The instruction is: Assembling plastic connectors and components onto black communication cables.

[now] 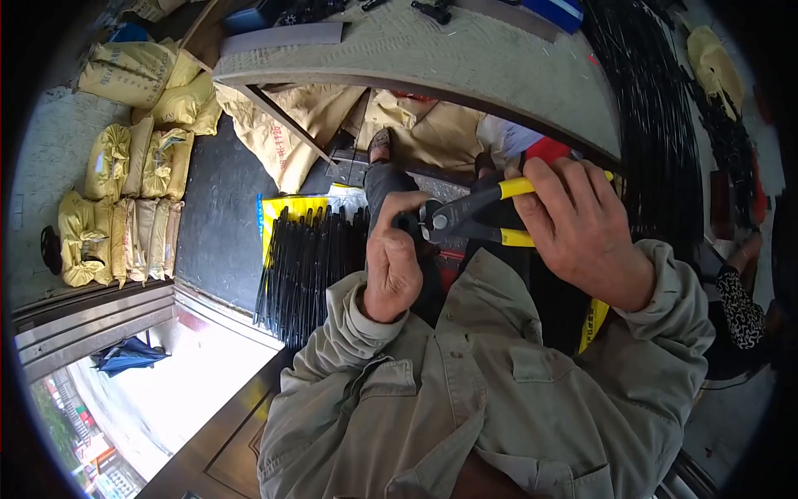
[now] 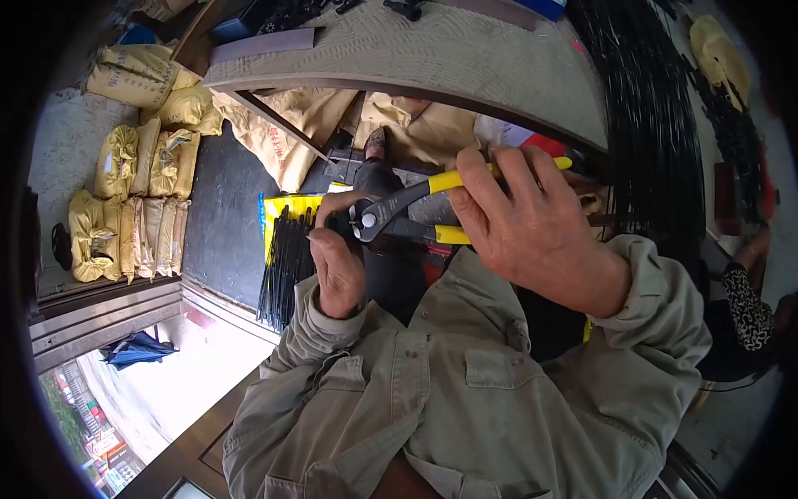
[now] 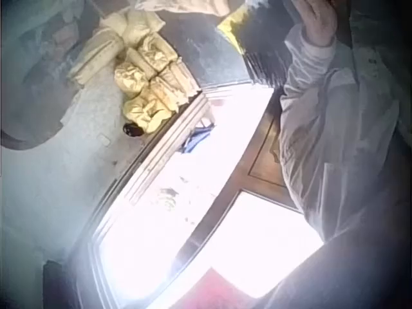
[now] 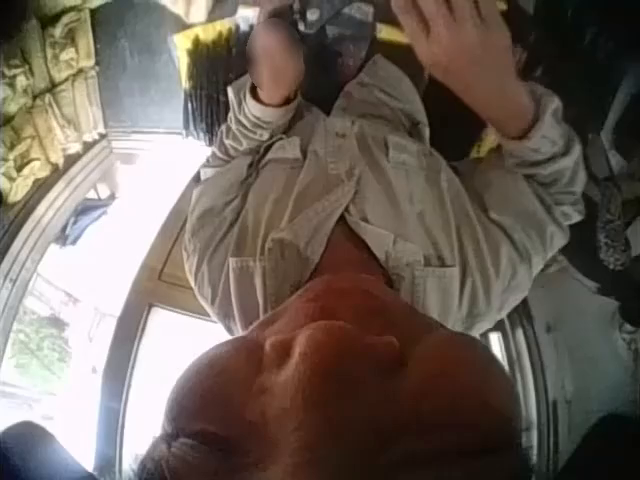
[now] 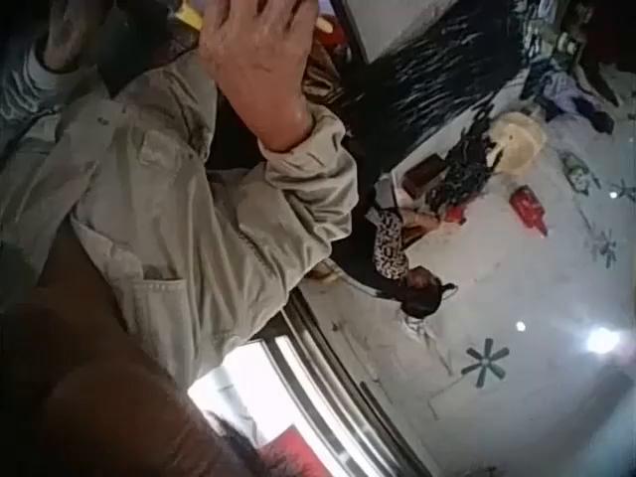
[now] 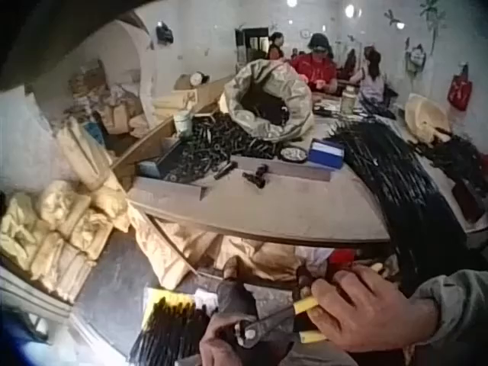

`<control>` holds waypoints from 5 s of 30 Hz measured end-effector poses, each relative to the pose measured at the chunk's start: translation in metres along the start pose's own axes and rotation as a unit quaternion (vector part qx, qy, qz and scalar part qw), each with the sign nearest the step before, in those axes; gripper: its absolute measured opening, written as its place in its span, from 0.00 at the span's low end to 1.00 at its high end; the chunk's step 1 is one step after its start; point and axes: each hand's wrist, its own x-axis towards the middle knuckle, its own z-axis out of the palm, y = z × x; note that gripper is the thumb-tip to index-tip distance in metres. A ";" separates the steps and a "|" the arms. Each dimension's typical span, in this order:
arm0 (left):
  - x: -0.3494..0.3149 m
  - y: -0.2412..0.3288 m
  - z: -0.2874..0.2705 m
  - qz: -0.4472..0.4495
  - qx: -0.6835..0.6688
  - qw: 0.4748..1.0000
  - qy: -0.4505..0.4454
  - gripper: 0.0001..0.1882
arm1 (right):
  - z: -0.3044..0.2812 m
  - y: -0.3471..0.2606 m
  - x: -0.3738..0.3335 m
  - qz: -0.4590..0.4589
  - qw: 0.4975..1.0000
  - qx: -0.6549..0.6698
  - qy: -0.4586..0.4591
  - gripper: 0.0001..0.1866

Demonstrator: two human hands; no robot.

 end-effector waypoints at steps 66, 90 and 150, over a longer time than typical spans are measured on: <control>-0.006 0.013 0.019 0.029 -0.045 0.997 -0.049 0.33 | 0.007 0.028 -0.042 -0.026 0.608 0.768 -0.200 0.05; 0.006 0.020 0.021 -0.023 -0.016 0.995 -0.099 0.31 | -0.017 0.057 -0.020 -0.051 0.761 0.600 -0.242 0.11; -0.015 -0.223 -0.158 -0.126 0.516 0.847 0.000 0.28 | 0.166 0.190 -0.044 0.509 0.838 -0.145 -0.133 0.26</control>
